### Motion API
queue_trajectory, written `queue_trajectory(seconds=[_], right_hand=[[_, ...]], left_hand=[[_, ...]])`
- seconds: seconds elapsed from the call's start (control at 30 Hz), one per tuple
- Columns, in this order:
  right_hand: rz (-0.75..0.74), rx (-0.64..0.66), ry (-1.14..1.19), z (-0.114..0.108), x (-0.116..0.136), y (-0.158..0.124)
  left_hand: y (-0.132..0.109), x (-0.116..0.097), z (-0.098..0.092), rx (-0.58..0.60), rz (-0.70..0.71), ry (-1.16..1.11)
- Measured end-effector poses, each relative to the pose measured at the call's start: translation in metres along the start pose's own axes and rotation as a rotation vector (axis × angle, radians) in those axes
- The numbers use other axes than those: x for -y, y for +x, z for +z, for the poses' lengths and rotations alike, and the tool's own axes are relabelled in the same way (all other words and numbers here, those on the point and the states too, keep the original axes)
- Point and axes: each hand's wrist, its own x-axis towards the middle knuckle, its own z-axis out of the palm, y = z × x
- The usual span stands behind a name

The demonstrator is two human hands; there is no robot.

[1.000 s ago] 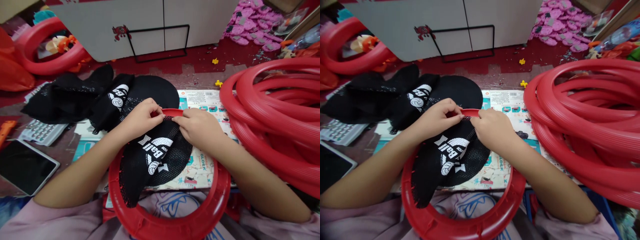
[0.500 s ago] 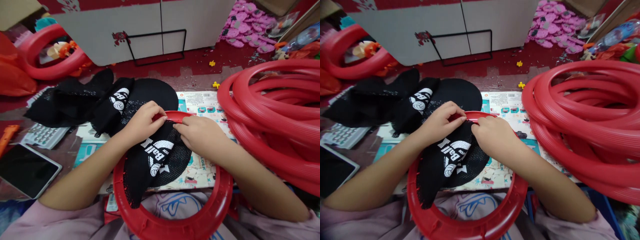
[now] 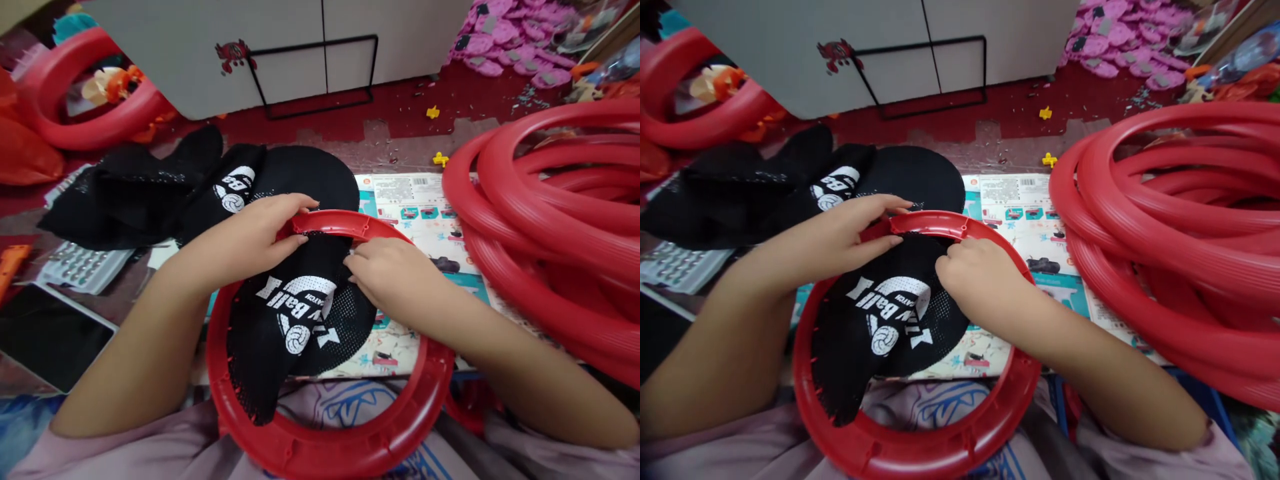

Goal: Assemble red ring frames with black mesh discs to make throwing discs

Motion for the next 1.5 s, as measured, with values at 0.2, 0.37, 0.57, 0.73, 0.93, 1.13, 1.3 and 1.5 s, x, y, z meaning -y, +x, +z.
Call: queue_trajectory(seconds=[0.2, 0.37, 0.57, 0.73, 0.93, 1.13, 1.3, 1.5], right_hand=[[-0.031, -0.044, -0.023, 0.005, 0.0, 0.002], [-0.057, -0.134, 0.023, 0.006, -0.011, 0.003], [-0.093, -0.214, 0.156, -0.002, -0.011, -0.003], [0.001, -0.459, 0.206, 0.003, -0.009, -0.002], [0.148, -0.609, 0.372, 0.006, -0.01, 0.001], [0.122, -0.57, 0.49, 0.002, -0.012, 0.001], [0.114, -0.542, 0.526, 0.0, -0.013, 0.001], [-0.057, -0.455, 0.344, 0.011, -0.017, 0.003]], left_hand=[[-0.002, -0.001, -0.002, 0.004, 0.001, 0.152], [-0.003, -0.005, -0.006, 0.006, -0.07, 0.23], [-0.006, -0.011, -0.01, 0.006, -0.03, 0.221], [-0.002, -0.007, -0.003, -0.087, 0.047, -0.136], [0.004, -0.006, 0.006, -0.08, -0.102, -0.271], [0.005, -0.003, 0.008, -0.073, -0.126, -0.347], [0.005, -0.003, 0.007, -0.07, -0.105, -0.342], [0.007, -0.004, 0.009, -0.072, -0.12, -0.334]])
